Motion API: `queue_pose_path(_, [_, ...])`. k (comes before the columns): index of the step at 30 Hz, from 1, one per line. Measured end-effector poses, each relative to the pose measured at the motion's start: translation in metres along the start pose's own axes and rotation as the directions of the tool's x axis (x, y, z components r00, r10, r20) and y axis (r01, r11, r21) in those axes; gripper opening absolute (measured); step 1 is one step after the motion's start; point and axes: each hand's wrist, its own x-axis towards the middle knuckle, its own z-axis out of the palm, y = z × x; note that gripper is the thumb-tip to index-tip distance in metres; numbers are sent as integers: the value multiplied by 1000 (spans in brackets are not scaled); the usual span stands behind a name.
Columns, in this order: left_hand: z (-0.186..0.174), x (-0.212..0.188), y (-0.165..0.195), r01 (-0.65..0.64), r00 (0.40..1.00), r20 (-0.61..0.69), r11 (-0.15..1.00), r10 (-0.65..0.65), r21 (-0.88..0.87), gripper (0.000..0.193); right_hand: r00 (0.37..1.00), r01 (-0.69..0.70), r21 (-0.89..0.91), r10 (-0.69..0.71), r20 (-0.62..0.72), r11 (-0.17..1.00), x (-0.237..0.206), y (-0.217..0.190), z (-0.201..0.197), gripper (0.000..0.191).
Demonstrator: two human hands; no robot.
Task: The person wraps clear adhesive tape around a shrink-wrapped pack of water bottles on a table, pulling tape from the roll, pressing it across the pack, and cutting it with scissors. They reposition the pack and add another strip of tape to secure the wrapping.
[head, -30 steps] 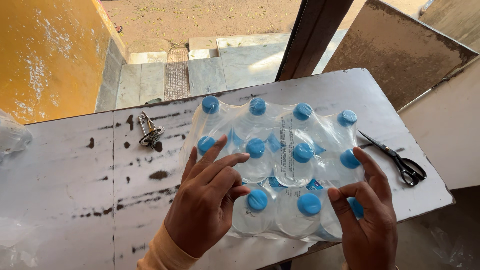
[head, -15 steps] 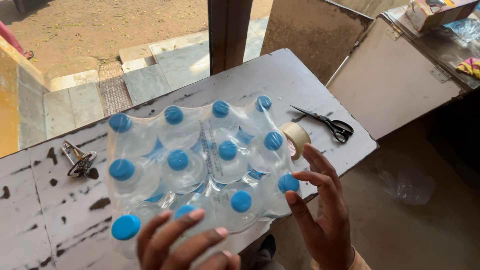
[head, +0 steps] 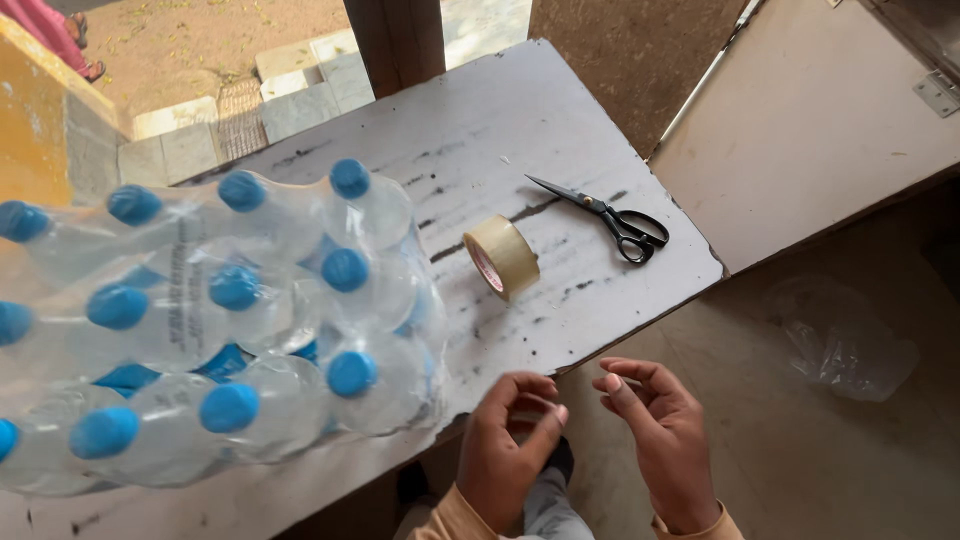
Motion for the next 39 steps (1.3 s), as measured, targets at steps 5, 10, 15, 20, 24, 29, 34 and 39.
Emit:
queue_pose_path(5, [26,56,4,-333,830,-245,799,500,502,31,963,-220,175,185,194,960,47,18,-32,27])
queue_pose_path(10, [22,123,14,-335,798,-46,507,601,794,34,860,-454,313,319,399,834,96,39,-5,34])
queue_pose_path(15, [15,174,14,-162,896,10,306,444,938,49,775,-602,416,374,509,682,120,40,33,42])
queue_pose_path(20, [13,175,20,-6,965,-57,237,256,971,38,792,-584,459,346,504,669,126,35,39,48])
queue_pose_path(24, [22,166,30,85,979,-115,175,169,981,29,801,-534,370,315,510,760,133,33,31,53])
queue_pose_path(29, [22,165,29,-11,956,-43,183,291,983,34,803,-488,286,296,518,824,146,34,29,53])
queue_pose_path(34, [9,165,24,-16,942,-77,273,326,962,38,795,-503,271,317,517,820,155,34,27,47])
queue_pose_path(39, [0,169,26,64,960,-150,334,236,940,39,786,-507,249,323,528,826,163,28,23,35])
